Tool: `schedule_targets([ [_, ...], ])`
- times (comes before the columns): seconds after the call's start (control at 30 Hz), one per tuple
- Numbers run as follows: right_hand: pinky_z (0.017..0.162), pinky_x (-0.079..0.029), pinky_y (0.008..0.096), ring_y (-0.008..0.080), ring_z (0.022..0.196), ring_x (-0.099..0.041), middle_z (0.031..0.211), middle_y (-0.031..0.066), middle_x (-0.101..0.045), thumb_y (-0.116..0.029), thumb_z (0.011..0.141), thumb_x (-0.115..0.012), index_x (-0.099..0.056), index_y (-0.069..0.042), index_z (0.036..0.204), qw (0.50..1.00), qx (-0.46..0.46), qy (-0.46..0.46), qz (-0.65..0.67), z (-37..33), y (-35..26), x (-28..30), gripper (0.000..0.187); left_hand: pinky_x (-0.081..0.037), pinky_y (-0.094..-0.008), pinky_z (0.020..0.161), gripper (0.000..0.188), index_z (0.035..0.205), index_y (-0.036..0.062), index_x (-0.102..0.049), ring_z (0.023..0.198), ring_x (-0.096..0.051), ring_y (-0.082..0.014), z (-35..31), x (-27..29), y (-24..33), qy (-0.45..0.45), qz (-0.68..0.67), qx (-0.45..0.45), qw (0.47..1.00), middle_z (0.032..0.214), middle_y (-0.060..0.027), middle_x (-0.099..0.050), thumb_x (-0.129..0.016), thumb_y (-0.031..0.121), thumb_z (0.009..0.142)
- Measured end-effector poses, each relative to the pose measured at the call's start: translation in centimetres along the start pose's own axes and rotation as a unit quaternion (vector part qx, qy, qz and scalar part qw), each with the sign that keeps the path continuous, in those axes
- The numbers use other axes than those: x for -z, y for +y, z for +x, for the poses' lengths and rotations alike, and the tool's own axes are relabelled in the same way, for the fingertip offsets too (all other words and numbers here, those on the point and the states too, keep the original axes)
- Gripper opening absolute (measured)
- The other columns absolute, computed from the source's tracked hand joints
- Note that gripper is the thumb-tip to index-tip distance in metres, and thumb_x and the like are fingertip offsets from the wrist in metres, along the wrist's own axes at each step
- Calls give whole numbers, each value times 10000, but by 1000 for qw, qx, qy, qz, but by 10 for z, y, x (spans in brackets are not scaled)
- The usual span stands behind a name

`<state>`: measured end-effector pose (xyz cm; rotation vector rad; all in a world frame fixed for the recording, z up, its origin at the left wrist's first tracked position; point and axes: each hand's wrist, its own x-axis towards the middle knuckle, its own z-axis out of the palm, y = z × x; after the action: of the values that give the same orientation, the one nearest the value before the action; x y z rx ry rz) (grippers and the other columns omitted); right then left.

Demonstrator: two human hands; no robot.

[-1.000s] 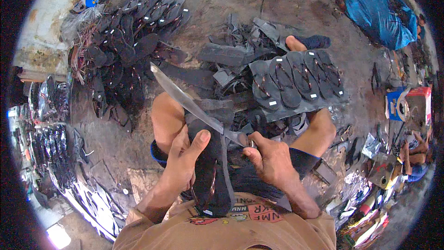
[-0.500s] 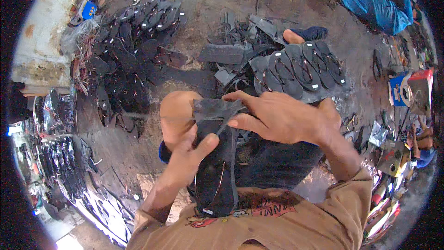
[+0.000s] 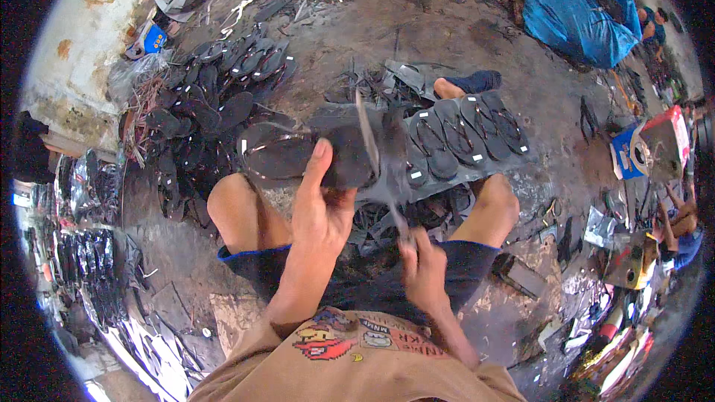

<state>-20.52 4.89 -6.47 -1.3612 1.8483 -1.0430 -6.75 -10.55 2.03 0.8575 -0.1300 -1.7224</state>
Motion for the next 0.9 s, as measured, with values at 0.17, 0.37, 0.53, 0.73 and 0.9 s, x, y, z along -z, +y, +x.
schedule_targets([
  [0.17,662,-514,516,460,778,-689,803,207,-688,-476,1005,-624,-626,-70,1103,991,-60,-59,-100,-37,7,34,418,-633,-421,953,339,1292,54,-634,1113,-724,-255,-13,46,-7,-16,29,33,999,1232,-109,-724,-732,137,979],
  [0.37,678,-514,548,467,816,-693,831,233,-704,-442,1026,-600,-630,-74,1115,986,-13,-120,-115,9,-24,67,381,-632,-390,956,538,1391,38,-552,1079,-725,-227,-25,66,-9,-36,84,45,995,1256,-114,-694,-758,-43,900],
  [0.53,724,-522,578,497,837,-679,806,259,-696,-370,1029,-585,-631,-71,1157,958,-9,-271,-97,40,-32,65,329,-629,-384,918,566,1320,19,-593,1005,-735,-215,-41,92,-6,-13,181,30,983,1149,-96,-714,-835,-27,811],
  [0.73,732,-537,493,525,887,-654,944,254,-707,-197,1003,-542,-589,-25,1100,975,-35,-175,132,37,4,6,203,-611,-379,899,450,1258,-10,-635,1036,-713,-212,-56,100,0,32,308,8,951,1140,-113,-712,-826,73,859],
  [0.9,509,-396,229,65,612,-509,758,-30,-523,-429,1130,-423,-632,-89,1080,956,-173,236,27,-19,122,106,402,-563,-440,1008,500,1373,62,-590,1195,-643,-249,51,72,70,4,23,-135,991,1258,-116,-658,-763,280,958],
])
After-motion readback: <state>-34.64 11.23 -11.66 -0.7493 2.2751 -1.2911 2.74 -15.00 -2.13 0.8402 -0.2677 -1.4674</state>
